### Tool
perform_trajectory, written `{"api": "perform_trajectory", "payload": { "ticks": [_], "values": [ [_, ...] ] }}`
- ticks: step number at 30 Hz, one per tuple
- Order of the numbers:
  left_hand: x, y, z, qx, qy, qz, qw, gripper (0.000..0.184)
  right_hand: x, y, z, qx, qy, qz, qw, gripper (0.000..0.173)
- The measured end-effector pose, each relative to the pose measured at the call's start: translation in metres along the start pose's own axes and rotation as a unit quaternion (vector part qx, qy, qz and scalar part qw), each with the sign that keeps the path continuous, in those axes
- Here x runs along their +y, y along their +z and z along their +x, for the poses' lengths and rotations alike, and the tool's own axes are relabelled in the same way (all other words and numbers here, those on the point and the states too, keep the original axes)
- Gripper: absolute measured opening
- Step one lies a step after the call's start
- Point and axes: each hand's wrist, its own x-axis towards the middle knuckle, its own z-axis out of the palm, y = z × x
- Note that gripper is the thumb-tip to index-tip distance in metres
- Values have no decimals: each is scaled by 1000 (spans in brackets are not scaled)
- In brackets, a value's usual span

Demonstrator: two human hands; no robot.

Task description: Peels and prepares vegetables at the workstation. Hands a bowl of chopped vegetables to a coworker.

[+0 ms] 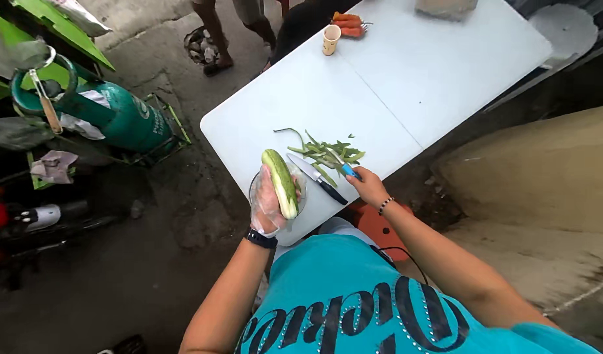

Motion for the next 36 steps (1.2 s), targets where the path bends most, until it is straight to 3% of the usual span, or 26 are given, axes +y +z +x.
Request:
{"api": "perform_trajectory", "payload": {
  "ticks": [3,6,8,10,14,22,25,30,33,36],
  "values": [
    [-12,13,14,12,-10,-17,1000,64,11,-11,28,3,-115,-35,993,38],
    [-25,27,25,12,-3,-22,1000,63,10,-25,52,-42,-147,-39,988,46],
    [-32,36,31,25,4,-33,999,63,5,-33,66,-77,-144,23,986,46],
    [-39,40,35,29,12,-39,999,63,2,-38,77,-120,-113,161,973,45],
    [-49,47,37,39,19,-55,998,65,-10,-53,86,-182,-32,395,900,47],
    [-53,60,37,62,35,-57,996,63,-23,-70,91,-283,5,551,785,52],
    [-54,64,35,79,34,-51,995,63,-27,-70,90,-293,-45,494,817,47],
    [-56,68,32,83,52,-51,994,65,-46,-84,60,-246,-269,203,909,40],
    [-54,73,31,77,78,-55,992,68,-50,-90,33,-161,-393,59,904,45],
    [-54,75,26,59,96,-74,991,62,-39,-89,10,-106,-452,15,886,40]
  ]
}}
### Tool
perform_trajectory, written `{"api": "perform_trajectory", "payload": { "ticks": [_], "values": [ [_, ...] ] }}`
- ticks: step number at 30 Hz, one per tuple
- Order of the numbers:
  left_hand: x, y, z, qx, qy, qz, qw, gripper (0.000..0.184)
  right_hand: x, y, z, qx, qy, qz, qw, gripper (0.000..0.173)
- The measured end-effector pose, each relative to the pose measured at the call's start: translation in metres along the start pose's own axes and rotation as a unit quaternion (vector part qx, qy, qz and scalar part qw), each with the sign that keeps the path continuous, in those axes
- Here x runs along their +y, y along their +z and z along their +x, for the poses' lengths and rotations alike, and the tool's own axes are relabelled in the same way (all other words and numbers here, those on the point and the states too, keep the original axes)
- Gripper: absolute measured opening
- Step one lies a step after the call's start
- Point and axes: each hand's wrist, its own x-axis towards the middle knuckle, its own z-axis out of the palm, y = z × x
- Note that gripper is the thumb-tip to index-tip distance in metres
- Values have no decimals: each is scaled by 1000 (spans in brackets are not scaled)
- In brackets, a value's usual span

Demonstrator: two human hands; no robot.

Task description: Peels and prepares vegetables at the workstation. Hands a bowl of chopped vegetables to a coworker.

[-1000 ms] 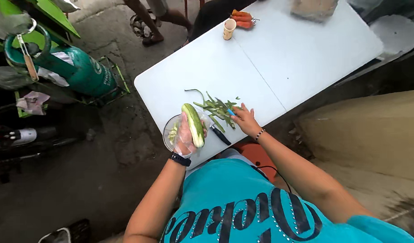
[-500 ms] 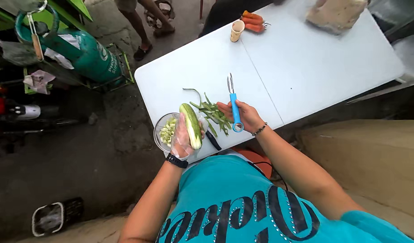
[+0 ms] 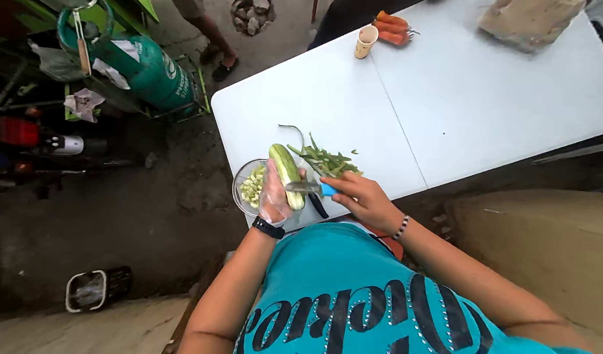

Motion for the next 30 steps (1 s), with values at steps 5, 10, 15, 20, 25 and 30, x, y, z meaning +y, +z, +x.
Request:
{"api": "perform_trajectory", "payload": {
  "ticks": [5,10,15,20,25,30],
  "values": [
    [-4,0,-3,-31,12,11,999,56,-5,10,-19,48,-31,-56,997,36],
    [-8,4,-4,-43,20,17,999,55,-2,14,-25,65,-3,-73,995,38],
    [-10,3,-5,-45,0,10,999,57,-1,12,-28,61,-28,-82,994,39],
    [-5,11,-7,32,-14,55,998,58,-1,11,-32,64,-19,-92,994,38],
    [-8,12,-11,12,-17,69,997,57,1,9,-27,63,-8,-89,994,39],
    [-4,13,-14,-12,-9,72,997,54,-1,8,-31,60,-15,-91,994,40]
  ]
}}
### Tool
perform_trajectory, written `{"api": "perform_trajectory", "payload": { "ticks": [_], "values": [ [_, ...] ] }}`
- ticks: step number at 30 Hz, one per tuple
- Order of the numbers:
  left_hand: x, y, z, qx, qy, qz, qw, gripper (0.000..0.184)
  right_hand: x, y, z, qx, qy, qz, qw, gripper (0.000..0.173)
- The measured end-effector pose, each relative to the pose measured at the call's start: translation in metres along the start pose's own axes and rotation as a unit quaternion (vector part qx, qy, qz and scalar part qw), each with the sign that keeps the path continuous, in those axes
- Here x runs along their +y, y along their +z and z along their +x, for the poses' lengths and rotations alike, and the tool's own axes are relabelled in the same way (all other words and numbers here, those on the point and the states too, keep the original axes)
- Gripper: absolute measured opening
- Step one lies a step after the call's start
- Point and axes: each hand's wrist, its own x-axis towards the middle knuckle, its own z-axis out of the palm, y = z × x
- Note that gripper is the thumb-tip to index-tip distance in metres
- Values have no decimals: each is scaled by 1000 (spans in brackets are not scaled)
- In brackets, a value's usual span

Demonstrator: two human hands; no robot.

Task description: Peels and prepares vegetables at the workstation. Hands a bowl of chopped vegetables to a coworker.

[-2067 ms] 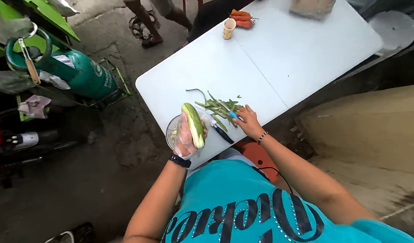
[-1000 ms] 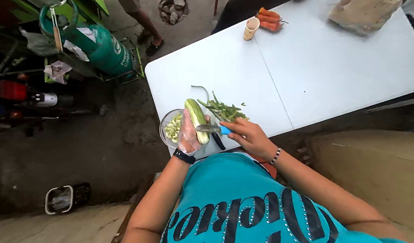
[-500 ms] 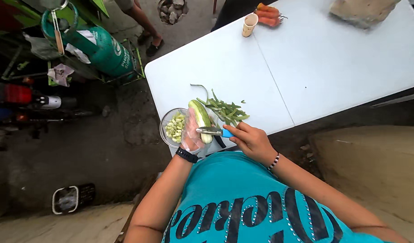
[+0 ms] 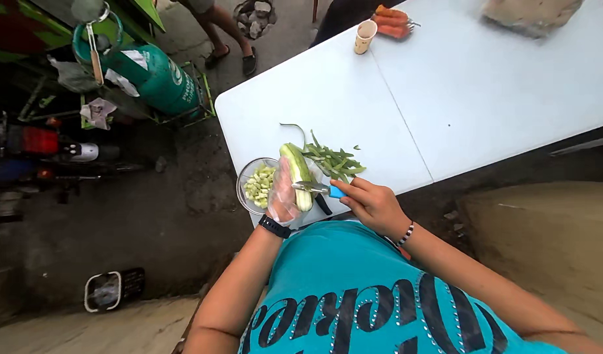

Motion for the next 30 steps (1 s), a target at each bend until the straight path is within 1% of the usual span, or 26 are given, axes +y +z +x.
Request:
{"api": "perform_trajectory", "payload": {
  "ticks": [3,6,12,18,25,30],
  "values": [
    [3,2,2,18,-21,5,1000,58,0,2,2,8,6,-12,1000,40],
    [3,4,4,34,-20,-2,999,58,0,6,3,18,7,-22,1000,40],
    [0,1,6,41,-15,10,999,57,-2,12,3,29,11,-28,999,40],
    [-6,-3,11,25,-32,2,999,61,-3,15,6,28,22,-25,999,40],
    [-4,2,12,43,-36,2,998,59,0,17,11,30,33,-26,999,40],
    [-7,3,12,19,-50,7,999,63,5,16,15,29,50,-19,998,41]
  ]
}}
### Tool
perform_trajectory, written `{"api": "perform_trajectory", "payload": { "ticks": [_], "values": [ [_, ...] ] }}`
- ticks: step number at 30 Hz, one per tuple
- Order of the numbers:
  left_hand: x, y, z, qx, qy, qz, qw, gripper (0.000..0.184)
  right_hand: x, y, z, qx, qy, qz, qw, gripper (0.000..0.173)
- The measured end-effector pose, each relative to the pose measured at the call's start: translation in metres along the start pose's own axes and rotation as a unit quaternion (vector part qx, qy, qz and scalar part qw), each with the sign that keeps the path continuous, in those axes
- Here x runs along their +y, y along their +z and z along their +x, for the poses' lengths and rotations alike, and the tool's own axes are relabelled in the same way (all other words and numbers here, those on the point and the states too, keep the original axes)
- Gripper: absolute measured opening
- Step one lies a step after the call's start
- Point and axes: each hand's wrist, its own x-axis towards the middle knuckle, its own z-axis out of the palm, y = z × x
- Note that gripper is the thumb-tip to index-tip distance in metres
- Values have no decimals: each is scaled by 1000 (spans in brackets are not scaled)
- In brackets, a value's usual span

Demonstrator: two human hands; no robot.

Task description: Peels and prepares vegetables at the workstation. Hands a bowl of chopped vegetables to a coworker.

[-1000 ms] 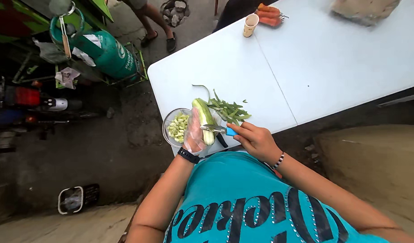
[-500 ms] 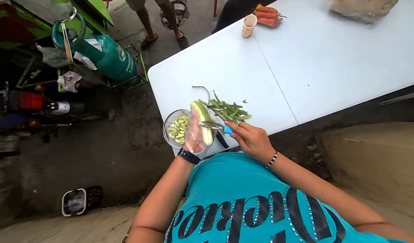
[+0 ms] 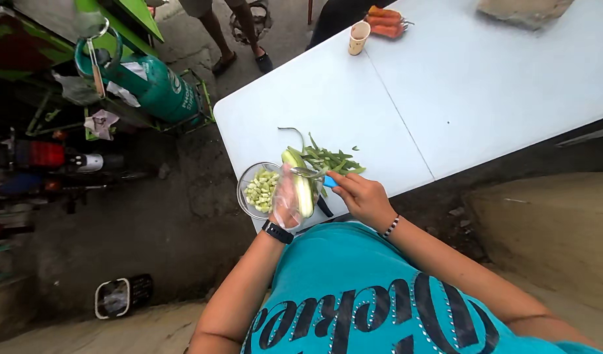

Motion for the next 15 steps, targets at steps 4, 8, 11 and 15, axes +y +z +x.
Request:
{"api": "perform_trajectory", "payload": {
  "ticks": [4,8,11,15],
  "values": [
    [-2,0,2,7,-7,13,1000,65,3,-3,3,-9,1,8,1000,41],
    [2,1,2,39,-1,55,998,62,3,-3,6,-9,-2,8,1000,41],
    [3,0,3,46,2,62,997,62,2,-1,8,-1,-5,1,1000,40],
    [2,2,0,33,3,58,998,59,5,0,12,7,-6,-14,1000,41]
  ]
}}
